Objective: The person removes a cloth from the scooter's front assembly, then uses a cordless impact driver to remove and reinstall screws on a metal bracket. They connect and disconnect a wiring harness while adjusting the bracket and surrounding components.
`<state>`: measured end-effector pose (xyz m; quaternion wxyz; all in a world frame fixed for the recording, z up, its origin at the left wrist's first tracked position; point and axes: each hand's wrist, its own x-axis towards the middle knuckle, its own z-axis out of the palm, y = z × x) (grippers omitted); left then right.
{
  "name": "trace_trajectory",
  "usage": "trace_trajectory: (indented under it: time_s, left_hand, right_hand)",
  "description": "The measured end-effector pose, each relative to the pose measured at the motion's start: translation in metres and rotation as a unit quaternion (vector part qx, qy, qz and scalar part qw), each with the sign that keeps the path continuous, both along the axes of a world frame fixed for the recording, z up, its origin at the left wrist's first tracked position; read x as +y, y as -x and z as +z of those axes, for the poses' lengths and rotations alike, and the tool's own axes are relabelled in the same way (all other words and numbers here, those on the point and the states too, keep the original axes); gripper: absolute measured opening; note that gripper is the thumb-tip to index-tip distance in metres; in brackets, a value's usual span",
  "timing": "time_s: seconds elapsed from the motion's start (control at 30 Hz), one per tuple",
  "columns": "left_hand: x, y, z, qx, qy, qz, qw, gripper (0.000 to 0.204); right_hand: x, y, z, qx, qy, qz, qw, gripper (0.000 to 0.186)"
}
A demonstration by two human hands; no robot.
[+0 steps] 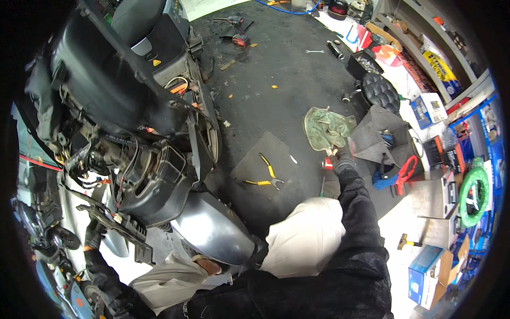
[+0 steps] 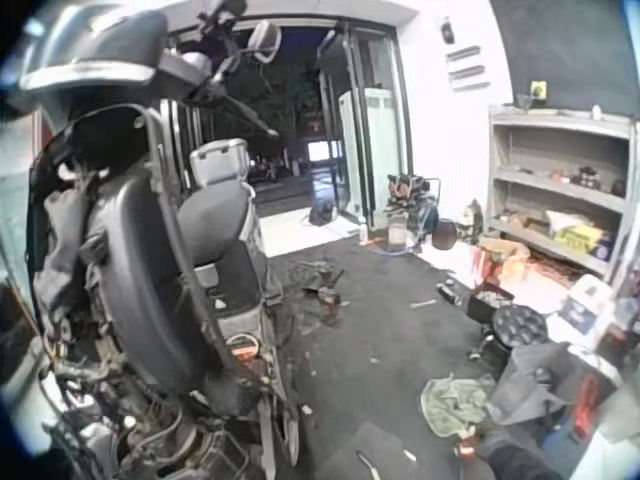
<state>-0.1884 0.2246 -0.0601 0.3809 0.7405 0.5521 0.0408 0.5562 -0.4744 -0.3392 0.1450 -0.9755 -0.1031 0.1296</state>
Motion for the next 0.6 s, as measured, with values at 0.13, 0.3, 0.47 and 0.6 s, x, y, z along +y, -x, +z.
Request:
trace_trajectory:
  time_s: [0.13, 0.3, 0.47, 0.6]
  left_hand:
    - [-0.042, 0.018, -0.018, -0.06, 0.021, 0.061, 0.996, 0.044]
    - [-0.05, 0.039, -0.052, 0.013, 0.07, 0.148, 0.986, 0.046]
    - [-0.056, 0.039, -0.058, 0.059, 0.04, 0.161, 0.984, 0.05]
    - [-0.053, 0.028, -0.06, 0.005, 0.06, 0.094, 0.994, 0.049]
  right_hand:
    - [0.053, -0.004, -0.07, 0.034, 0.12, 0.143, 0.982, 0.057]
    - [0.088, -0.02, -0.089, 0.155, 0.182, 0.177, 0.955, 0.074]
    - [0.068, -0.045, -0.184, 0.123, 0.241, 0.146, 0.951, 0.058]
    - [0.062, -0.068, -0.269, 0.066, 0.22, 0.071, 0.971, 0.053]
